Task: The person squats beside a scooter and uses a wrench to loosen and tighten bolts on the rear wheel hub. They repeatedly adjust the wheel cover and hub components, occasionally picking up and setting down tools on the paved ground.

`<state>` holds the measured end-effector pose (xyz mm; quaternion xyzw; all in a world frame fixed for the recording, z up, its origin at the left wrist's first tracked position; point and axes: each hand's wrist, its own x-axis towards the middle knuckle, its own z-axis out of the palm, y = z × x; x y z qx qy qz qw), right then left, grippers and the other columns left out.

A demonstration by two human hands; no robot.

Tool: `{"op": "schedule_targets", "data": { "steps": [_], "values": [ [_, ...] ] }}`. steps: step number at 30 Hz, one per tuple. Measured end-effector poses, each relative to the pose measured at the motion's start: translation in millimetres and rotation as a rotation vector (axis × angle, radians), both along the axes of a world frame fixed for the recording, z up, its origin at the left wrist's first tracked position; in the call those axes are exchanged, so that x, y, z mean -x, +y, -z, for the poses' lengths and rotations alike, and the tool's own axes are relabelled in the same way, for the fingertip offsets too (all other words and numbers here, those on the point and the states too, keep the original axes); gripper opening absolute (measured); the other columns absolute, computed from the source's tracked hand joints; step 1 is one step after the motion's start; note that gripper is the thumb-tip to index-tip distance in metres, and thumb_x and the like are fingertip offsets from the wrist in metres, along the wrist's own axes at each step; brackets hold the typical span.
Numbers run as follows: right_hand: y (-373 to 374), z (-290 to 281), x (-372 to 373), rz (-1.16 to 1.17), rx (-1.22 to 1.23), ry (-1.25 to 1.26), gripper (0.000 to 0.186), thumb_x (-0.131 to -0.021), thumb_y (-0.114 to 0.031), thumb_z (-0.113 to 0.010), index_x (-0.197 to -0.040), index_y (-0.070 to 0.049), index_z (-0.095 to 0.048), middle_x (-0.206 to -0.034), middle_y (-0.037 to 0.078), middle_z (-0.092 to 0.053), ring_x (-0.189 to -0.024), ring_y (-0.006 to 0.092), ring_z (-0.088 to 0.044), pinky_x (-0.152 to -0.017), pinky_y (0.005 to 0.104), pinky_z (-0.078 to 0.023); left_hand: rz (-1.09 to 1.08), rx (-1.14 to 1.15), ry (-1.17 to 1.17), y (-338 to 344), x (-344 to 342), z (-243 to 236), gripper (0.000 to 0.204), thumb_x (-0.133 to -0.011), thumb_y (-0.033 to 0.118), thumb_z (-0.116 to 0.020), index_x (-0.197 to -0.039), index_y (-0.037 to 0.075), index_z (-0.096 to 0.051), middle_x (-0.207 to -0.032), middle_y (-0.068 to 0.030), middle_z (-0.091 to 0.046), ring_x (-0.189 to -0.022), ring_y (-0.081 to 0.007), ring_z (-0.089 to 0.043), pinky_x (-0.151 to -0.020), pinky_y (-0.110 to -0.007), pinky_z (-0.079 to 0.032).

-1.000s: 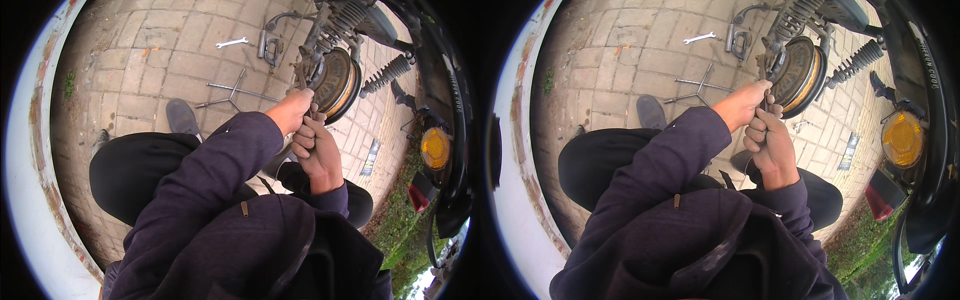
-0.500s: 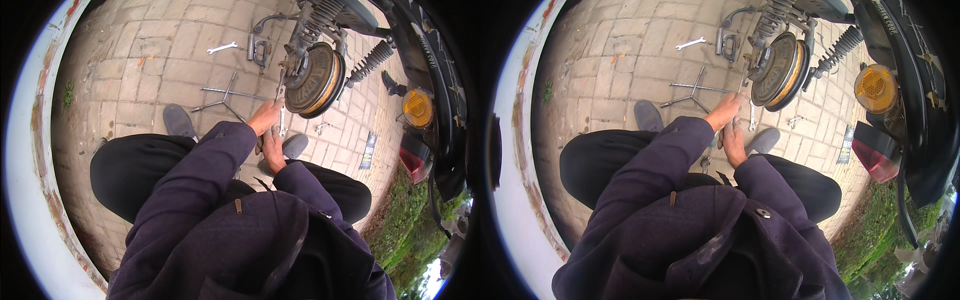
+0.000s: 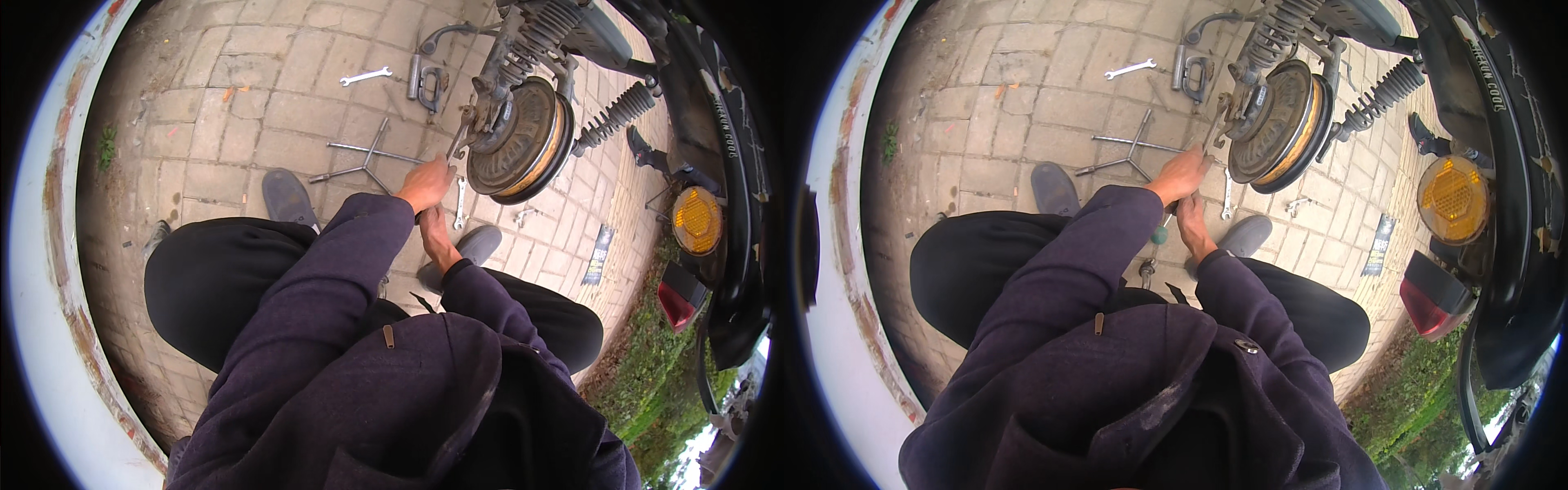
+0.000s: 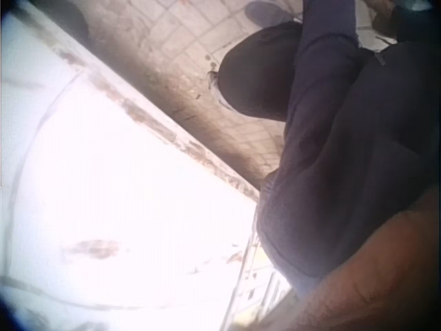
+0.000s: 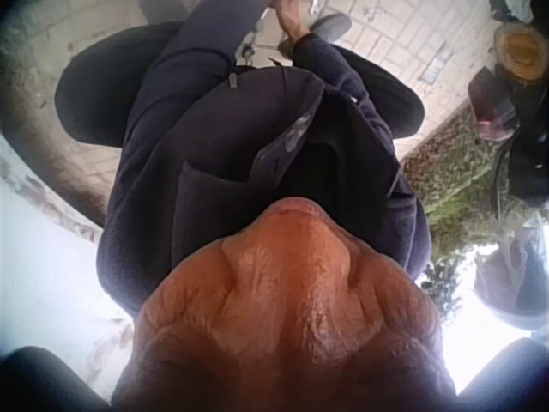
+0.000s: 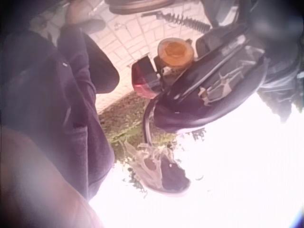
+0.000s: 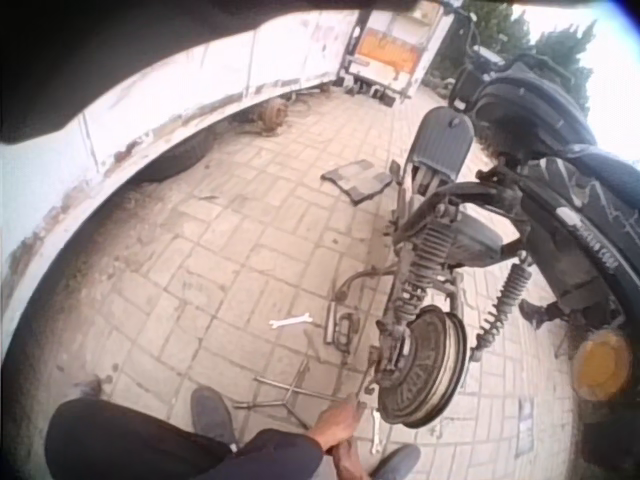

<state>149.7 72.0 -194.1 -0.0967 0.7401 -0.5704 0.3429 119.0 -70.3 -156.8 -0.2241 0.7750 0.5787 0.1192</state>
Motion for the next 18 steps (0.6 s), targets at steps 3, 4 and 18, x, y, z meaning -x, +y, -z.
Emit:
{"op": "schedule_targets", "data": {
  "steps": [3, 4, 18],
  "values": [
    [-1.5, 0.8, 3.4, 0.033, 0.071, 0.045, 0.050, -0.109, -0.048, -0.044, -0.106, 0.001, -0.054, -0.083, 0.001, -0.054, -0.071, 0.0104, -0.046, -0.061, 0.0303, -0.041, 0.013, -0.007, 0.015, 0.2, 4.9, -0.7, 0.049, -0.105, 0.041, -0.044, -0.120, -0.005, -0.050, -0.107, -0.0345, -0.066, -0.105, -0.0511, -0.061, -0.091, -0.056, -0.045],
    [-1.2, 0.6, 4.2, 0.019, 0.073, 0.061, 0.050, -0.109, -0.048, -0.044, -0.106, 0.001, -0.054, -0.083, 0.001, -0.054, -0.071, 0.0104, -0.045, -0.061, 0.0303, -0.041, 0.006, -0.015, 0.031, 0.2, 5.4, -0.6, 0.049, -0.105, 0.041, -0.044, -0.121, -0.005, -0.050, -0.107, -0.0346, -0.066, -0.104, -0.0515, -0.062, -0.091, -0.056, -0.045],
    [2.2, -14.2, -3.3, 0.052, -0.014, -0.016, 0.059, -0.105, -0.057, -0.047, -0.114, 0.001, -0.055, -0.084, 0.001, -0.055, -0.070, 0.0102, -0.046, -0.059, 0.0286, -0.038, -0.058, -0.037, -0.002, 4.5, 2.3, -15.3, 0.049, -0.103, 0.042, -0.043, -0.109, -0.005, -0.056, -0.101, -0.0341, -0.066, -0.101, -0.0520, -0.062, -0.088, -0.058, -0.045]
  ]
}}
